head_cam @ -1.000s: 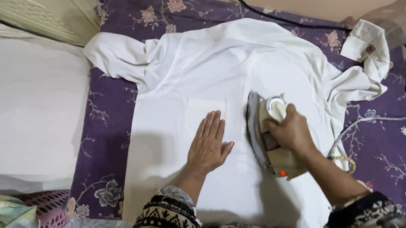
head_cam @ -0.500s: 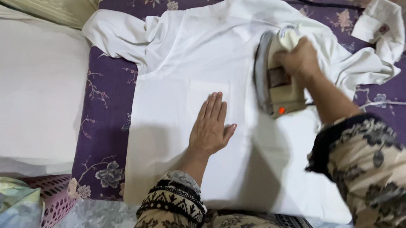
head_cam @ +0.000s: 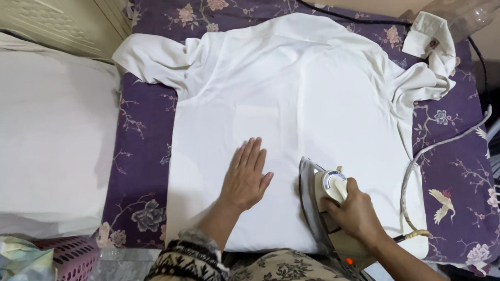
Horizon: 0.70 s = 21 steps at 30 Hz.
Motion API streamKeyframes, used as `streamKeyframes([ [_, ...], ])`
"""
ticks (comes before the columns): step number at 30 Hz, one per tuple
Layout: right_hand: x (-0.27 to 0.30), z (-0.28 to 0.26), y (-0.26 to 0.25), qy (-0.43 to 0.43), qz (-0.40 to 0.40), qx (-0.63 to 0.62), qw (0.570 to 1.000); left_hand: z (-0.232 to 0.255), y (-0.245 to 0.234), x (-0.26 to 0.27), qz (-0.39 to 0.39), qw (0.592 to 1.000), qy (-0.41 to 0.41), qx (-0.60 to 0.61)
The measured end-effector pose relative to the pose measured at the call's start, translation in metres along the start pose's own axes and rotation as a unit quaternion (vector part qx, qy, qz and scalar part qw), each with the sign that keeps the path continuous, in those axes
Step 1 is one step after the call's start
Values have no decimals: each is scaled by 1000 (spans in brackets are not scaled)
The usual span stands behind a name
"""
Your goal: The person irons a white long-sleeved shirt on a purple floral-covered ironing board. They repeatedly smooth the fabric with one hand while moving the iron with the other, then flip the shirt to iron the other side and continue smoothing the collar and sleeves.
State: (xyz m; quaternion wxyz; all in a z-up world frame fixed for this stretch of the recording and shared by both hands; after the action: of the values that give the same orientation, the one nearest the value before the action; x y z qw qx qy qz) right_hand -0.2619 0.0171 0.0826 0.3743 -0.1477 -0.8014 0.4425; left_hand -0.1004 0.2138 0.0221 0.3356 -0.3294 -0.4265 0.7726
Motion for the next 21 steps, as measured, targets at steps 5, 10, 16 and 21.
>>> streamKeyframes([
  [5, -41, -3, -12, 18, 52, -43, 998, -17, -5, 16, -9, 1000, -21, -17],
  [10, -119, -25, -51, 31, 103, -96, 990, -30, -3, 16, -26, 998, -35, -42],
  [16, -95, -23, -43, -3, 64, -87, 994, -37, -7, 31, -36, 997, -48, -50],
  [21, 0, 15, 13, 26, -57, -54, 997, -42, -10, 40, -41, 996, -53, -64],
])
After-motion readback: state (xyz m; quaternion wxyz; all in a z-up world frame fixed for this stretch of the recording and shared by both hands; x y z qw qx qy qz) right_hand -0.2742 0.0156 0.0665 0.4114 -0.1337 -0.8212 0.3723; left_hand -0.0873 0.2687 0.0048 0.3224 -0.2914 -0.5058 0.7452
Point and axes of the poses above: each hand's wrist, its own x-axis away from the middle knuckle, its own y-axis out of the palm, z = x × y, the point moved 6 cm from there along -x, towards the middle knuckle, and after that the axes turned 2 degrees about x, right-handed, at the moved point
